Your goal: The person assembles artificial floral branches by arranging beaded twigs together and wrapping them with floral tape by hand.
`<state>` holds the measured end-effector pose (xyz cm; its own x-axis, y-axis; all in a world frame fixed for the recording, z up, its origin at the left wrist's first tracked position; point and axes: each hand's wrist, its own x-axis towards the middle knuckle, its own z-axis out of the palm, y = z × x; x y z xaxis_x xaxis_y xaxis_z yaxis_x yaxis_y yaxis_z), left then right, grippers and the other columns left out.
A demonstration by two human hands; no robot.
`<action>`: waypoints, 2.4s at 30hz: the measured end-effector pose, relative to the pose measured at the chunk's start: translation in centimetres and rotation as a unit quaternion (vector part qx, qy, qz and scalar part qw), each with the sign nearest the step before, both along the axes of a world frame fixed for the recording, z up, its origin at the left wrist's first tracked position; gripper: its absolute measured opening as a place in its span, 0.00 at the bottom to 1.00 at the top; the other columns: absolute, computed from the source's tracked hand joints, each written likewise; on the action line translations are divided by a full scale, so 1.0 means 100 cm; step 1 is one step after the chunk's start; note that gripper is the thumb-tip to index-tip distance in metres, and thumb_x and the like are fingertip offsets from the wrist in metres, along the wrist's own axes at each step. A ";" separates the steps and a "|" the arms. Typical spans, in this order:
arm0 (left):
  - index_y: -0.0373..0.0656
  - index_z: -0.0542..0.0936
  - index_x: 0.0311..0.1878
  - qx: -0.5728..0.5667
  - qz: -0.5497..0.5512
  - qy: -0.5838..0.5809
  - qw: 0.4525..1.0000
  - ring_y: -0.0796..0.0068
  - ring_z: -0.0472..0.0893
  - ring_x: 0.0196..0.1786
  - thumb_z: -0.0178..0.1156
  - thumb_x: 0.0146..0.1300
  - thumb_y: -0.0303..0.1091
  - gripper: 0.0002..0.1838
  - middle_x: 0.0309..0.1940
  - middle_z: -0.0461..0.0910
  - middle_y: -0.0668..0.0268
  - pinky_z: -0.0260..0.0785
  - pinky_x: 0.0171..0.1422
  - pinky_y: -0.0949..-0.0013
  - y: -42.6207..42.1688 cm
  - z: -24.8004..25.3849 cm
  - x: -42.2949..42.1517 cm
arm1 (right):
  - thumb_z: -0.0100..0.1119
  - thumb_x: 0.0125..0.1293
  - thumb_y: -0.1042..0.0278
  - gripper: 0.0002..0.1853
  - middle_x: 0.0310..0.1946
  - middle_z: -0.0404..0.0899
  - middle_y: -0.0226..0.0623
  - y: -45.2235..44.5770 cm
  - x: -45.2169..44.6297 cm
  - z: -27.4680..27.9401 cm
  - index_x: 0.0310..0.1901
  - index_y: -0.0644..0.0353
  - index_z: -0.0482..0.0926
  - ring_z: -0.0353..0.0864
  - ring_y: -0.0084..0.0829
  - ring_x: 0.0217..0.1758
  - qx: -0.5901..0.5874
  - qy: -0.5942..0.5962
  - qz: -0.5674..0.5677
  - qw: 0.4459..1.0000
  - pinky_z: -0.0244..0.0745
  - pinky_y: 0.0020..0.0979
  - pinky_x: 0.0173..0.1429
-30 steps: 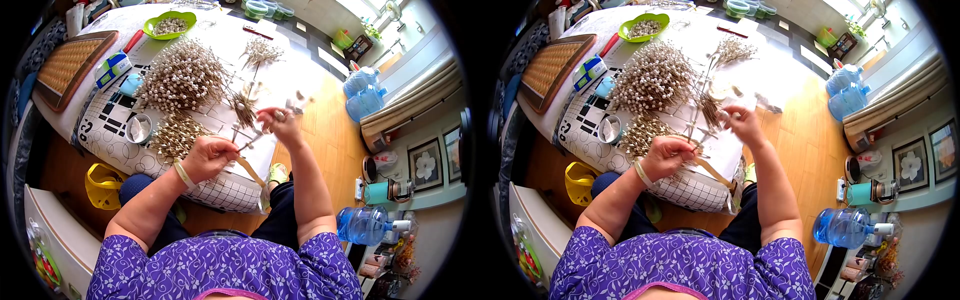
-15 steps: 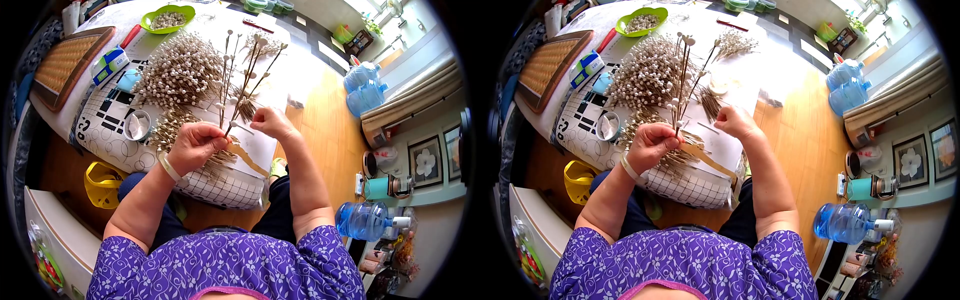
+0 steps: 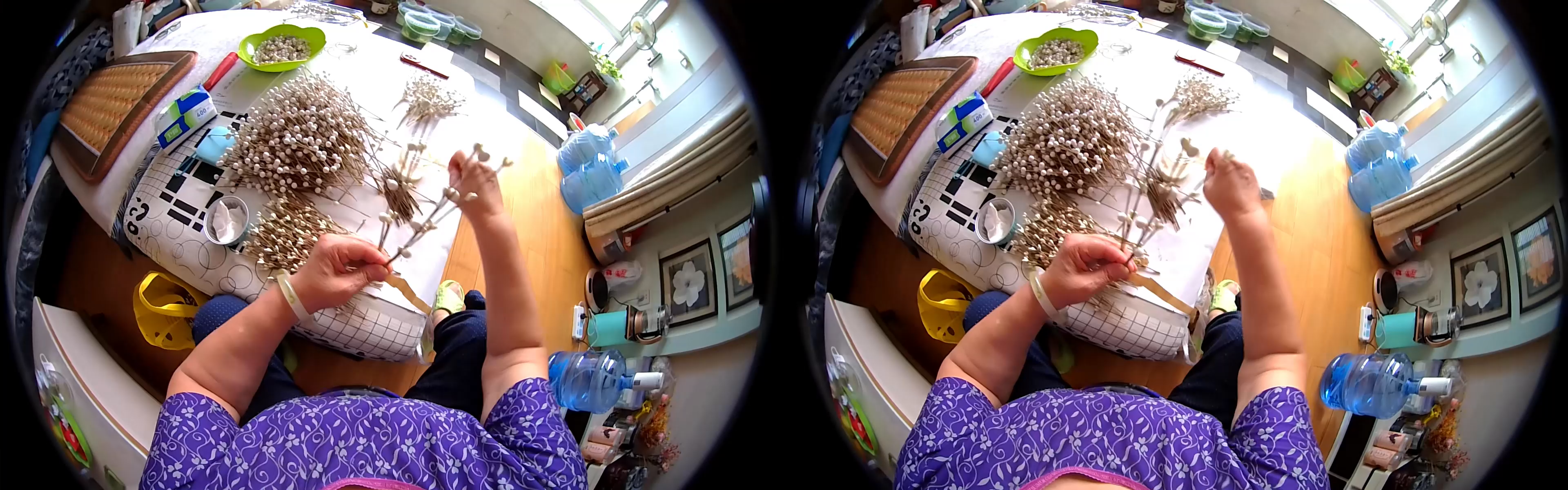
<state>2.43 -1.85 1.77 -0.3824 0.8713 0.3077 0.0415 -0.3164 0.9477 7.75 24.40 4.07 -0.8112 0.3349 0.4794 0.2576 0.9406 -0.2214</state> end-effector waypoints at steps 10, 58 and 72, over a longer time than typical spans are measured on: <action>0.34 0.78 0.29 0.039 0.057 0.141 0.988 0.74 0.79 0.27 0.62 0.48 0.21 0.04 0.24 0.79 0.62 0.70 0.31 0.76 -0.001 0.007 -0.006 | 0.52 0.52 0.71 0.06 0.32 0.79 0.40 0.036 -0.085 -0.005 0.29 0.54 0.80 0.79 0.37 0.38 -0.184 -0.138 0.045 0.972 0.73 0.32 0.43; 0.33 0.77 0.34 0.030 -0.003 -0.141 0.990 0.83 0.78 0.35 0.60 0.55 0.22 0.05 0.30 0.79 0.65 0.72 0.40 0.81 0.001 -0.004 -0.002 | 0.56 0.53 0.83 0.02 0.22 0.69 0.30 -0.097 0.064 0.000 0.27 0.66 0.73 0.66 0.15 0.20 -0.324 0.092 0.193 0.921 0.61 0.17 0.23; 0.33 0.78 0.35 0.017 -0.008 -0.141 0.990 0.83 0.78 0.36 0.60 0.55 0.23 0.05 0.30 0.80 0.65 0.72 0.41 0.81 0.002 -0.006 -0.003 | 0.57 0.52 0.82 0.03 0.22 0.71 0.32 -0.098 0.063 0.007 0.26 0.65 0.74 0.67 0.17 0.18 -0.247 0.100 0.216 0.939 0.62 0.18 0.22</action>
